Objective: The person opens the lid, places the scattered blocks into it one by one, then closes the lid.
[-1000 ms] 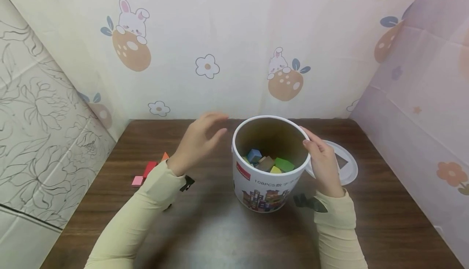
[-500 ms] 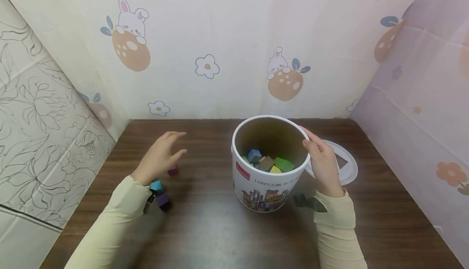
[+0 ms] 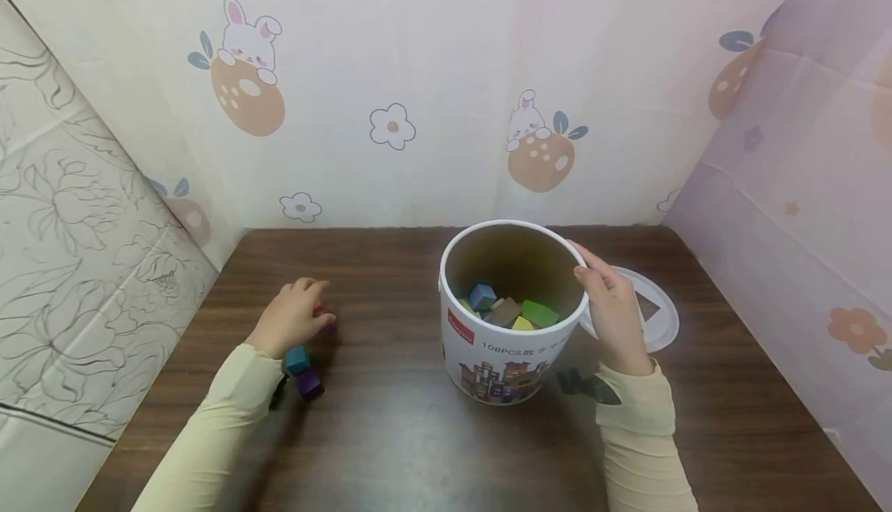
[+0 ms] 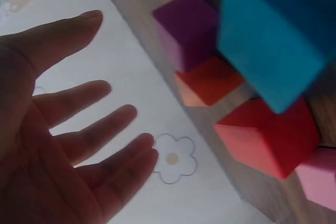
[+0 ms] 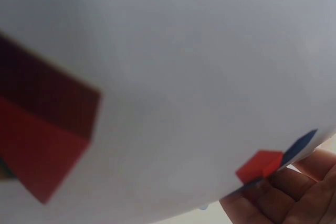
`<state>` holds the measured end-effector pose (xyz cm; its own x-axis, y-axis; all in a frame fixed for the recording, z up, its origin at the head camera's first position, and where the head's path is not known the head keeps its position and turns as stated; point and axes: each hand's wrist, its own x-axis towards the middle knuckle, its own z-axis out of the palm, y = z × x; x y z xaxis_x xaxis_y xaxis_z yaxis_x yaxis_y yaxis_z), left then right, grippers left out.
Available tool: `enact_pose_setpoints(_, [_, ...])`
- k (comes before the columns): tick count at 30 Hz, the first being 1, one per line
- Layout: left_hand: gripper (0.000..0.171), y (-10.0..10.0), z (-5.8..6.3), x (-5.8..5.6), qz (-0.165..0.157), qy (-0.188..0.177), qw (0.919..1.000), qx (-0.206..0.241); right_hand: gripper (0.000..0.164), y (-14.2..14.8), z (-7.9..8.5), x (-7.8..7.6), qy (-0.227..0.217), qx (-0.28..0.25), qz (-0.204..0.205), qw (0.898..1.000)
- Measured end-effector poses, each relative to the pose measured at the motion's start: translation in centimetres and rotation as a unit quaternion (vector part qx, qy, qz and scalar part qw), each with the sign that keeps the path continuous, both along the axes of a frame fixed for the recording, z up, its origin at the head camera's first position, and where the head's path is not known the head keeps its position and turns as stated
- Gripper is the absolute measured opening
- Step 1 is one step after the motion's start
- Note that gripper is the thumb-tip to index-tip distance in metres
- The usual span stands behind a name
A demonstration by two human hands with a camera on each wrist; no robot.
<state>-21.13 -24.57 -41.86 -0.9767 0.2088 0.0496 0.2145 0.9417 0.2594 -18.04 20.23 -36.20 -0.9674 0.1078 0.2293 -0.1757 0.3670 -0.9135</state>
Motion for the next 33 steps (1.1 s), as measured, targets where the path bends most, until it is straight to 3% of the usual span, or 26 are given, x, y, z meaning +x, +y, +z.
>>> enact_pose_setpoints(10, [0.052,-0.8,-1.4,-0.3,-0.001,-0.044,0.9986,-0.031,0.042,0.0,-0.2,0.0,0.000,0.000,0.003,1.000])
enact_pose_setpoints(33, [0.035,-1.1,-2.2,-1.3,-0.026,-0.004,0.9993,-0.027,0.042,0.0,-0.1,0.0,-0.004,0.000,0.002,1.000])
